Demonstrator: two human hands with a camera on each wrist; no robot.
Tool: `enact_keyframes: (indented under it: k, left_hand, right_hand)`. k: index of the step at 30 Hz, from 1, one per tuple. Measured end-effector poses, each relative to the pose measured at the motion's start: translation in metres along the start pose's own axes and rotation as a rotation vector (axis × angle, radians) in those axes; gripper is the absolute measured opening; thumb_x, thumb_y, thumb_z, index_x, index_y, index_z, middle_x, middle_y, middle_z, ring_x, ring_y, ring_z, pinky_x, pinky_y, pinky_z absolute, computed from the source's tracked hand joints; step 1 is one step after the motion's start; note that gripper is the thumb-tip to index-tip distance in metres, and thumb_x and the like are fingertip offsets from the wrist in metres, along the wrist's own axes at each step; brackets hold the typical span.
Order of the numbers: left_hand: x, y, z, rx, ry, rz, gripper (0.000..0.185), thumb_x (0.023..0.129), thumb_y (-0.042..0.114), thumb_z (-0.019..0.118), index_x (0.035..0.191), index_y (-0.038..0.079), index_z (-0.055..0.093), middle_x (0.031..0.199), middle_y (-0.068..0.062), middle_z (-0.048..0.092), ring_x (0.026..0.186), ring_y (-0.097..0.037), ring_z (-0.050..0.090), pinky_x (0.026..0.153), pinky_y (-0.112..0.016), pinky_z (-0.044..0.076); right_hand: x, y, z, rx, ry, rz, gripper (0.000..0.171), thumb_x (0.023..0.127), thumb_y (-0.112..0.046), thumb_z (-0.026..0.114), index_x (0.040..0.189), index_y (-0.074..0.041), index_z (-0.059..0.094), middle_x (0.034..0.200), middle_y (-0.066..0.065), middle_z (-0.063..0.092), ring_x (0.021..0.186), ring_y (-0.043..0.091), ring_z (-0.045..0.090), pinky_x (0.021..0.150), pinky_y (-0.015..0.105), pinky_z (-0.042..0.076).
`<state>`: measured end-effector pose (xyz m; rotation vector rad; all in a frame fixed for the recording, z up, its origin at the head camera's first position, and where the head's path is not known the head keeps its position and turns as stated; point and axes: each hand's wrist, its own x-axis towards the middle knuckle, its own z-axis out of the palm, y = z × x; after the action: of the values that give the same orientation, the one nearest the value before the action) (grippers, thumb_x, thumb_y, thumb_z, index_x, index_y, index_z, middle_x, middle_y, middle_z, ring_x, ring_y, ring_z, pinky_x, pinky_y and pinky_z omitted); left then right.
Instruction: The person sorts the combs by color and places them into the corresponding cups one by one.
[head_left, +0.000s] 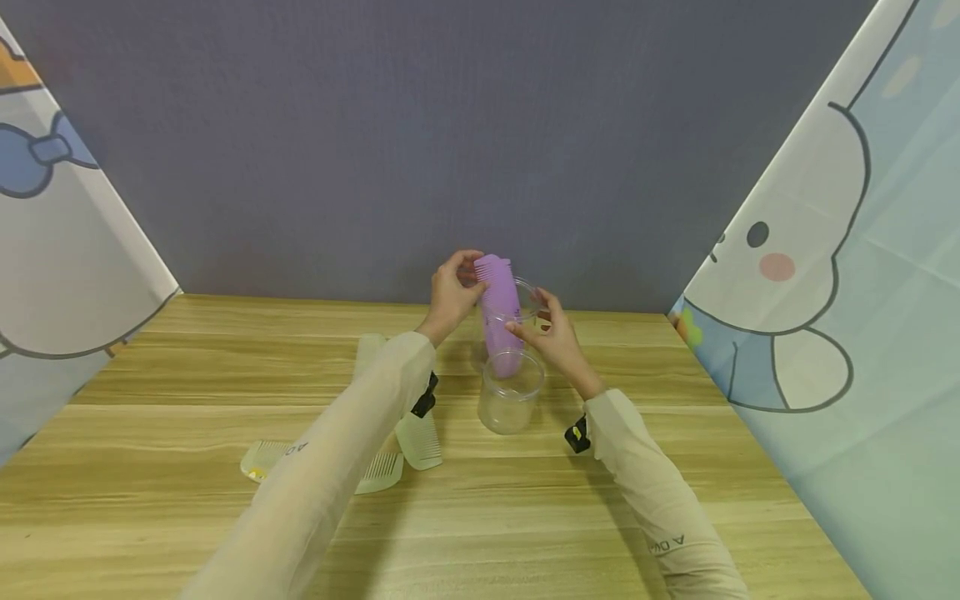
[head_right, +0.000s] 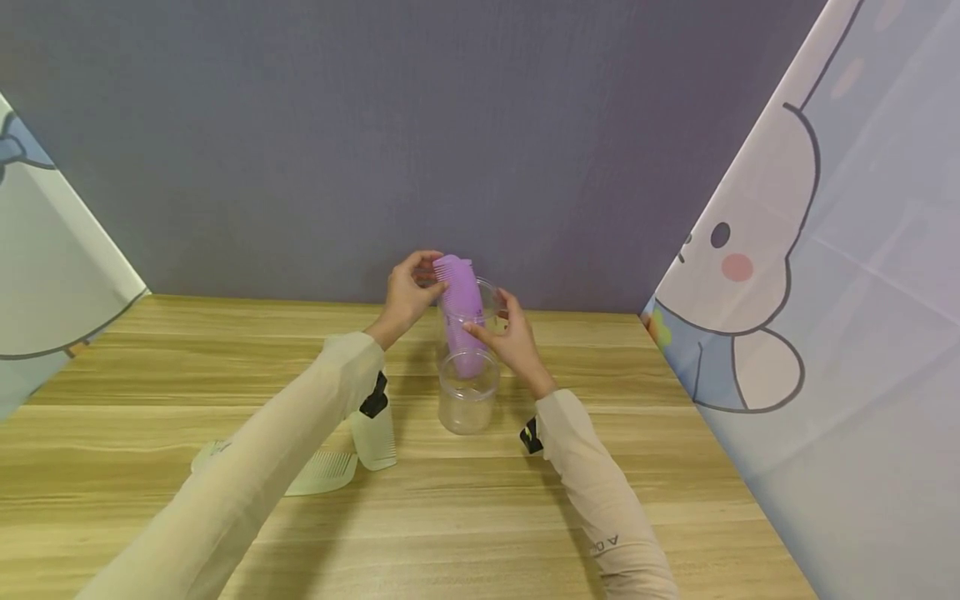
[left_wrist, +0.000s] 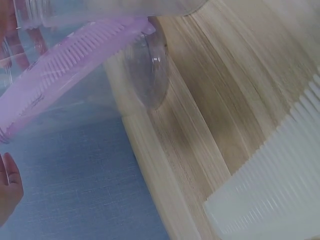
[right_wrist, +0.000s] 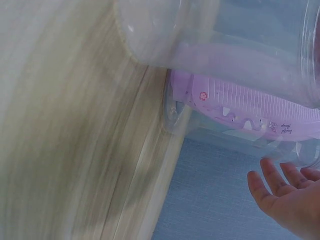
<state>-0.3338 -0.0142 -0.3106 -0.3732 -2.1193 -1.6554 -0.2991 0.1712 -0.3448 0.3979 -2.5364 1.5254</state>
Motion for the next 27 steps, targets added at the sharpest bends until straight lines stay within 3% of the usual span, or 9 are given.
enact_keyframes:
  k: [15, 22, 27]
  left_hand:
    - [-0.001, 0.0, -0.006, 0.048, -0.083, -0.036, 0.044, 0.078, -0.003, 0.066, 0.119, 0.009, 0.056, 0.108, -0.013, 0.06, 0.094, -0.027, 0.063, 0.076, -0.033, 0.055]
    - [-0.002, -0.001, -0.015, 0.016, -0.116, 0.006, 0.043, 0.079, -0.001, 0.066, 0.12, 0.005, 0.053, 0.11, -0.016, 0.061, 0.095, -0.029, 0.063, 0.075, -0.034, 0.055]
    - [-0.005, -0.003, -0.026, 0.005, -0.149, 0.039, 0.044, 0.079, 0.001, 0.067, 0.12, 0.004, 0.052, 0.11, -0.016, 0.06, 0.096, -0.03, 0.062, 0.078, -0.036, 0.055]
  right_hand:
    - [0.0, -0.002, -0.002, 0.012, -0.033, 0.017, 0.083, 0.08, -0.027, 0.07, 0.144, -0.009, 0.02, 0.148, 0.016, 0.026, 0.128, 0.039, 0.034, 0.101, 0.054, 0.036]
    - [-0.015, -0.032, -0.005, 0.005, -0.049, 0.001, 0.081, 0.084, -0.015, 0.066, 0.142, 0.003, 0.013, 0.147, 0.024, 0.023, 0.127, 0.043, 0.033, 0.102, 0.055, 0.034]
    - [-0.005, -0.007, -0.005, 0.009, -0.048, -0.018, 0.085, 0.083, -0.022, 0.068, 0.144, -0.004, 0.012, 0.148, 0.019, 0.024, 0.129, 0.039, 0.033, 0.104, 0.055, 0.031]
